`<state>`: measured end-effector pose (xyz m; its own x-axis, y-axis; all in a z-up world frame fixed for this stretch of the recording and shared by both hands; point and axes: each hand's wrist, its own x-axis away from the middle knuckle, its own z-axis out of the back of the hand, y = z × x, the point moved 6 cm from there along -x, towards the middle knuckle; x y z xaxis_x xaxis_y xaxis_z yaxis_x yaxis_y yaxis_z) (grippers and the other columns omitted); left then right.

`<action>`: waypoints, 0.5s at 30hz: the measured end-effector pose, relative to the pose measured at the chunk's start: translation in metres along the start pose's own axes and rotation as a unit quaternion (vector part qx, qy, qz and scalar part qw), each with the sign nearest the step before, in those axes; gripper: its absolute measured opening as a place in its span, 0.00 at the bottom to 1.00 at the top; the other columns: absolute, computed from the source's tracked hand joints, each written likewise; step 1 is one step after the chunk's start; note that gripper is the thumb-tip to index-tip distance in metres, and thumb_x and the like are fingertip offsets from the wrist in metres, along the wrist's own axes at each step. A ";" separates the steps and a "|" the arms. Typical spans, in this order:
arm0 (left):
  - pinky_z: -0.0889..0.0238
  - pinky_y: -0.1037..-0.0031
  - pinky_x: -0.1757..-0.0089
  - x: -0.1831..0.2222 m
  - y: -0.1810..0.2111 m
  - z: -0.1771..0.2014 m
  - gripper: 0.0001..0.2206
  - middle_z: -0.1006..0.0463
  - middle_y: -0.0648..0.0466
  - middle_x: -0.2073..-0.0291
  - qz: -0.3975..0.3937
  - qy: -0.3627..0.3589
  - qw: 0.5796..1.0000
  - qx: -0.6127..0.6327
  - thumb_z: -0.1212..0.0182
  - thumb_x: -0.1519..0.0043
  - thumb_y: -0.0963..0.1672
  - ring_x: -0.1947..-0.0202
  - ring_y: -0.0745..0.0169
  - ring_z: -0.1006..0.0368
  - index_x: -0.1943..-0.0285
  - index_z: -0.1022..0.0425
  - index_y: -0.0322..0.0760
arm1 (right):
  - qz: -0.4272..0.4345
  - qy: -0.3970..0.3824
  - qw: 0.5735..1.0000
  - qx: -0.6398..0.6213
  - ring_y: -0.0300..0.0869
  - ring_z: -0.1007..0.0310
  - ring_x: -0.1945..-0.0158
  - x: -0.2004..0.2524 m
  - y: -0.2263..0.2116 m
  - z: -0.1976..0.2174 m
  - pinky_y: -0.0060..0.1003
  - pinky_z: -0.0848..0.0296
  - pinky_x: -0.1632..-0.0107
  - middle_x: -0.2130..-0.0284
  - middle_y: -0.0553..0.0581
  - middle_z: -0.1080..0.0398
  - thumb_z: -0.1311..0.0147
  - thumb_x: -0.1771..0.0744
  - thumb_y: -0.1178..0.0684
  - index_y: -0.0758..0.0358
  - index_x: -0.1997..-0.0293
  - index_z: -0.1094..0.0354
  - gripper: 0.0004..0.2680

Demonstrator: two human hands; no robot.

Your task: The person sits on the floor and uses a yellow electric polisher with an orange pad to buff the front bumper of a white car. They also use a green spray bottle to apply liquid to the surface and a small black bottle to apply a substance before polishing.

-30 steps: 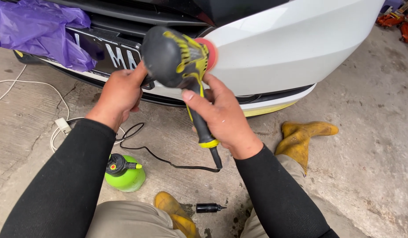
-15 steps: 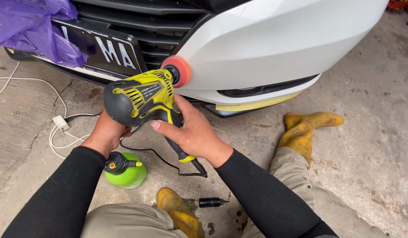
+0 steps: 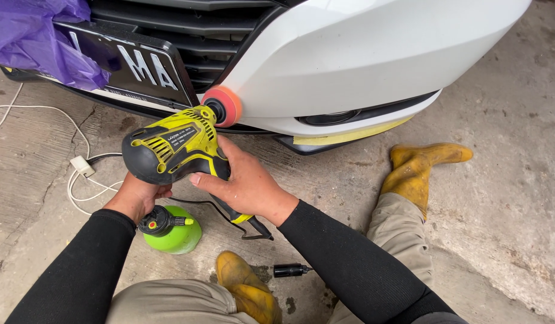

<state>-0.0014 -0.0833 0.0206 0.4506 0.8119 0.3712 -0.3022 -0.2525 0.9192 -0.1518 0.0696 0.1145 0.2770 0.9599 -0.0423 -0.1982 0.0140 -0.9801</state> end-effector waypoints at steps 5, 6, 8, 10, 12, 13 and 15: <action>0.40 0.70 0.81 -0.001 -0.014 0.006 0.22 0.33 0.50 0.85 0.010 -0.007 1.000 -0.001 0.45 0.33 0.57 0.89 0.60 0.41 0.60 0.28 0.37 | 0.019 -0.030 0.999 0.035 0.59 0.26 0.42 -0.004 0.021 -0.006 0.49 0.23 0.44 0.49 0.72 0.27 0.36 0.41 0.38 0.65 0.29 0.43 0.34; 0.40 0.70 0.81 0.000 -0.016 0.006 0.22 0.33 0.50 0.85 0.010 -0.007 1.000 -0.002 0.45 0.33 0.57 0.89 0.60 0.41 0.60 0.28 0.37 | 0.019 -0.029 0.999 0.035 0.59 0.26 0.42 -0.003 0.022 -0.005 0.49 0.23 0.44 0.49 0.72 0.27 0.36 0.41 0.38 0.65 0.29 0.43 0.34; 0.39 0.69 0.81 0.001 -0.021 0.006 0.23 0.33 0.49 0.85 0.013 -0.010 1.000 -0.002 0.44 0.33 0.58 0.90 0.59 0.40 0.60 0.28 0.36 | 0.034 -0.046 0.997 0.056 0.63 0.27 0.41 0.001 0.022 -0.005 0.52 0.26 0.41 0.48 0.76 0.28 0.37 0.41 0.37 0.69 0.29 0.45 0.36; 0.38 0.69 0.81 0.000 -0.025 0.001 0.24 0.32 0.49 0.85 0.016 -0.013 1.000 -0.003 0.44 0.33 0.59 0.90 0.59 0.40 0.60 0.28 0.36 | 0.049 -0.049 0.996 0.055 0.66 0.29 0.40 0.007 0.032 -0.001 0.55 0.27 0.41 0.47 0.78 0.29 0.36 0.40 0.38 0.71 0.29 0.45 0.35; 0.37 0.69 0.81 -0.002 -0.027 -0.002 0.24 0.32 0.48 0.85 0.018 -0.015 1.000 -0.004 0.44 0.34 0.60 0.91 0.58 0.39 0.59 0.28 0.36 | 0.067 -0.052 0.995 0.055 0.69 0.31 0.39 0.011 0.041 0.005 0.58 0.28 0.41 0.47 0.80 0.30 0.36 0.40 0.40 0.72 0.30 0.45 0.35; 0.36 0.68 0.81 -0.002 -0.030 -0.003 0.25 0.32 0.48 0.86 0.021 -0.018 1.000 -0.005 0.44 0.34 0.60 0.91 0.58 0.39 0.59 0.28 0.36 | 0.081 -0.043 0.995 0.047 0.68 0.32 0.39 0.013 0.045 0.009 0.57 0.29 0.40 0.46 0.80 0.31 0.35 0.40 0.41 0.72 0.30 0.45 0.34; 0.36 0.68 0.81 -0.004 -0.034 -0.006 0.26 0.32 0.48 0.86 0.024 -0.022 0.999 -0.008 0.44 0.34 0.61 0.91 0.57 0.39 0.59 0.27 0.36 | 0.095 -0.031 0.994 0.039 0.68 0.33 0.38 0.016 0.058 0.019 0.57 0.30 0.40 0.45 0.79 0.31 0.33 0.39 0.43 0.73 0.30 0.45 0.34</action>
<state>0.0024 -0.0748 -0.0128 0.4715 0.7754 0.4200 -0.3367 -0.2819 0.8984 -0.1765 0.0915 0.0603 0.1693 0.9627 -0.2110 -0.3142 -0.1502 -0.9374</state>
